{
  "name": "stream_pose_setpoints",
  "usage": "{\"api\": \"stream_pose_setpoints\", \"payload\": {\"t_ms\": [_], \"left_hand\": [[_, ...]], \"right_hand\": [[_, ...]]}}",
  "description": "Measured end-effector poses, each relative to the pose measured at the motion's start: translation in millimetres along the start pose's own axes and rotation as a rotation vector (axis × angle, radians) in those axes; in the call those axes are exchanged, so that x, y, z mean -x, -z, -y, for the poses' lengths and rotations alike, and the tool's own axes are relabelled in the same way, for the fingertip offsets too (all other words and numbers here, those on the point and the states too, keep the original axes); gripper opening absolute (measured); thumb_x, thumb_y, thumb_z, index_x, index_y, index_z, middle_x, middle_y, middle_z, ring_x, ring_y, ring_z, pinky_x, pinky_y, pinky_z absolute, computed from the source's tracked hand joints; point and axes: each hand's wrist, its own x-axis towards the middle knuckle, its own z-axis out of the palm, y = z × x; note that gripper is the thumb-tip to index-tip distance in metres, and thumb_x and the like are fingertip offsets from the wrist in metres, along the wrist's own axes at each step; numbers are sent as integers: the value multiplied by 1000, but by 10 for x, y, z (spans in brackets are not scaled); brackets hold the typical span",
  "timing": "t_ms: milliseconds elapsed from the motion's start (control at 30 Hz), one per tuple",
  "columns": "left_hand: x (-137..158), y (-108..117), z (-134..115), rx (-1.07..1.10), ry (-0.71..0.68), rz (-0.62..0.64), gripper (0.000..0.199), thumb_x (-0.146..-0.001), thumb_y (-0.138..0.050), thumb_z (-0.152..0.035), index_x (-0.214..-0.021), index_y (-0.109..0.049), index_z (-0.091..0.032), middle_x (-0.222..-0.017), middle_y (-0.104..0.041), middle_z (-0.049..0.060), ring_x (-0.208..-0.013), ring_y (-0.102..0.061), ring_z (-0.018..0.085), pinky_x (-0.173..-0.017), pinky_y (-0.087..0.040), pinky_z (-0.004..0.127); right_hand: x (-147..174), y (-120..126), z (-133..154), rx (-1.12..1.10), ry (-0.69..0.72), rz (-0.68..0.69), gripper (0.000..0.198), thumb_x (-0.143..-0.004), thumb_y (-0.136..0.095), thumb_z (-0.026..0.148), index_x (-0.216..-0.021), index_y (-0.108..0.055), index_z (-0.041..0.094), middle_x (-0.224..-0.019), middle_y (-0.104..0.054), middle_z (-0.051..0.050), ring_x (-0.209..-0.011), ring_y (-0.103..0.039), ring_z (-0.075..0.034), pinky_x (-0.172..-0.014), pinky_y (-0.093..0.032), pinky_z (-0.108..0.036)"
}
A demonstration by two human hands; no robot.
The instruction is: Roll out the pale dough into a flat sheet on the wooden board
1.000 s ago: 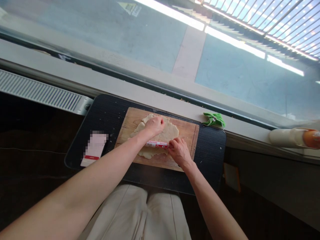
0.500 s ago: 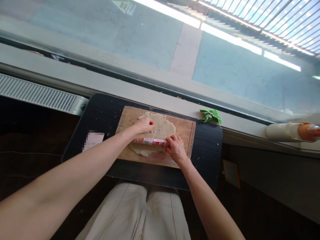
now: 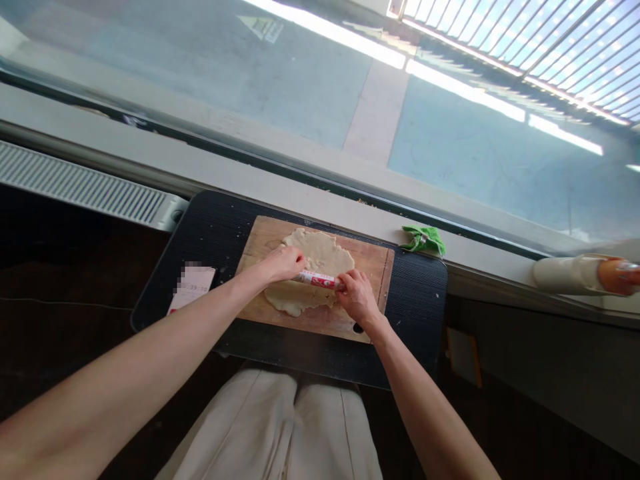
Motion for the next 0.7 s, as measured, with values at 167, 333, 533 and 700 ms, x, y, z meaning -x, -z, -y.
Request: {"api": "stream_pose_setpoints", "payload": {"t_ms": [167, 333, 533, 700], "left_hand": [[46, -19, 264, -211, -50, -397, 35, -87, -35, -36, -75, -62, -18, -84, -63, 11, -85, -58, 24, -73, -41, 33], [-35, -412, 354, -304, -49, -510, 37, -92, -27, -32, -82, -60, -17, -89, -61, 14, -89, -56, 27, -77, -39, 39], [-382, -238, 326, -176, 65, -586, 35, -91, -32, -35, -100, -59, -14, -107, -60, 16, -110, -51, 32, -92, -35, 46], [-143, -338, 348, -94, -84, -659, 48, -90, -35, -36, -133, -45, -17, -141, -45, 13, -134, -34, 28, -113, -14, 49]], "right_hand": [[-365, 93, 90, 12, -11, -33, 15, -81, -60, 29, -95, -64, 24, -100, -57, -5, -96, -48, -20, -84, -40, -31], [-568, -98, 278, 93, -182, -222, 24, -90, -45, 40, -90, -61, 22, -95, -57, -6, -93, -48, -21, -83, -38, -34], [-1018, -97, 221, 154, -278, -320, 24, -87, -41, 26, -103, -57, 18, -107, -56, -11, -103, -46, -26, -90, -35, -41], [-748, -148, 331, 139, -233, -311, 50, -87, -39, 23, -137, -39, 13, -143, -37, -16, -135, -27, -28, -108, -24, -48]]}}
